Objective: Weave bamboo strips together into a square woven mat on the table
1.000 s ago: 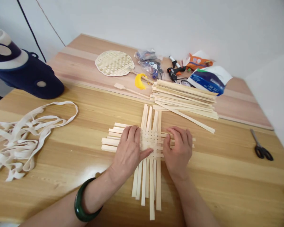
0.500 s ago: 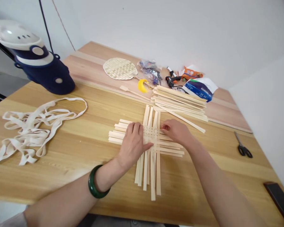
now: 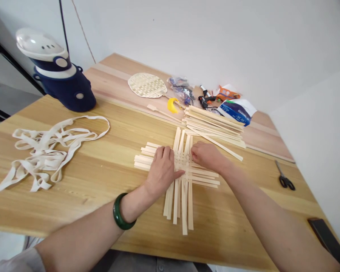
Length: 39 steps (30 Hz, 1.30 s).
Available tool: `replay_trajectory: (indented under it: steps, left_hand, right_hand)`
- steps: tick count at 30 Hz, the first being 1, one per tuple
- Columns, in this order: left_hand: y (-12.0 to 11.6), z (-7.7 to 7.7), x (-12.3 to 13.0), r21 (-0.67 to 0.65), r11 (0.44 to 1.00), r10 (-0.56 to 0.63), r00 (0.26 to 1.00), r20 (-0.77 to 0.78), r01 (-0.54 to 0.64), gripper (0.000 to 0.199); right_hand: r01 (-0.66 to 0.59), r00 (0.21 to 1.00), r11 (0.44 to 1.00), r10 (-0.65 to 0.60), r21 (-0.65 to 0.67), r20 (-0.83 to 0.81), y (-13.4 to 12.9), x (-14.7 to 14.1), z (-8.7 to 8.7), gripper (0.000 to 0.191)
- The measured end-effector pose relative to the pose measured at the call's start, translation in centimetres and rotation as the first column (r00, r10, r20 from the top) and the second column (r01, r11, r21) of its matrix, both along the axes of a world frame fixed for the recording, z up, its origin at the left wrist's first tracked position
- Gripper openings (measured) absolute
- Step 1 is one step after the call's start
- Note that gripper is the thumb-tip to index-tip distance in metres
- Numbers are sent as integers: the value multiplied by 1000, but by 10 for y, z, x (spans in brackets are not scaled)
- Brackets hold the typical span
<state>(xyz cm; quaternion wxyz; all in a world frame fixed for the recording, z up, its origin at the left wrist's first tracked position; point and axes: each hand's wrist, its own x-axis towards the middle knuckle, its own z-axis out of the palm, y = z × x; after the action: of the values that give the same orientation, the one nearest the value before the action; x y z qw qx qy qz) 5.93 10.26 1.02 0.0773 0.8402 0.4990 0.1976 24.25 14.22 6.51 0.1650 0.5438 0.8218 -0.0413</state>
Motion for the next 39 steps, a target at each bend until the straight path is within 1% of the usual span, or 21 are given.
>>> replay_trajectory:
  steps: [6,12,17,21,23,28,31,34,36,39]
  left_hand:
    - [0,-1,0,17,1000,-5,1000,-20,5,61]
    - [0,0,-1,10,1000,3,1000,-25,-3,61]
    - [0,2,-1,-14,1000,0,1000,21,0,57]
    - [-1,3,0,-14,1000,-3,1000,-22,3,58]
    - [-1,3,0,-4,1000,-5,1000,-8,5,56]
    - [-1,3,0,-10,1000,-5,999,36,6,52]
    - [-1,3,0,-17,1000,-6,1000,19,7,55]
    - [-1,1,0,-18,1000,-4,1000,21,4,60]
    - [-1,0,0,-8,1000,-7,999,42,7,60]
    - [-2,-2,0,2,1000,-12,998,58,12,59]
  right_hand:
    - [57,995,998,-53,39,-84,-1,8,-5,18]
    - [124,971,992,-125,-19,-205,2,18,-8,18]
    - [170,949,983,-181,-62,-260,2,20,-7,18]
    - [187,937,981,-192,-45,-292,-1,19,-9,19]
    - [200,932,980,-198,-25,-303,-2,19,-11,20]
    - [231,912,973,-223,-20,-344,-4,24,-14,11]
    - [274,894,961,-268,-35,-360,-5,24,-16,10]
    - [360,866,932,-348,-35,-359,-3,20,-18,9]
    - [407,847,913,-392,-35,-358,-2,17,-19,7]
    - [415,840,909,-402,-47,-365,0,16,-17,6]
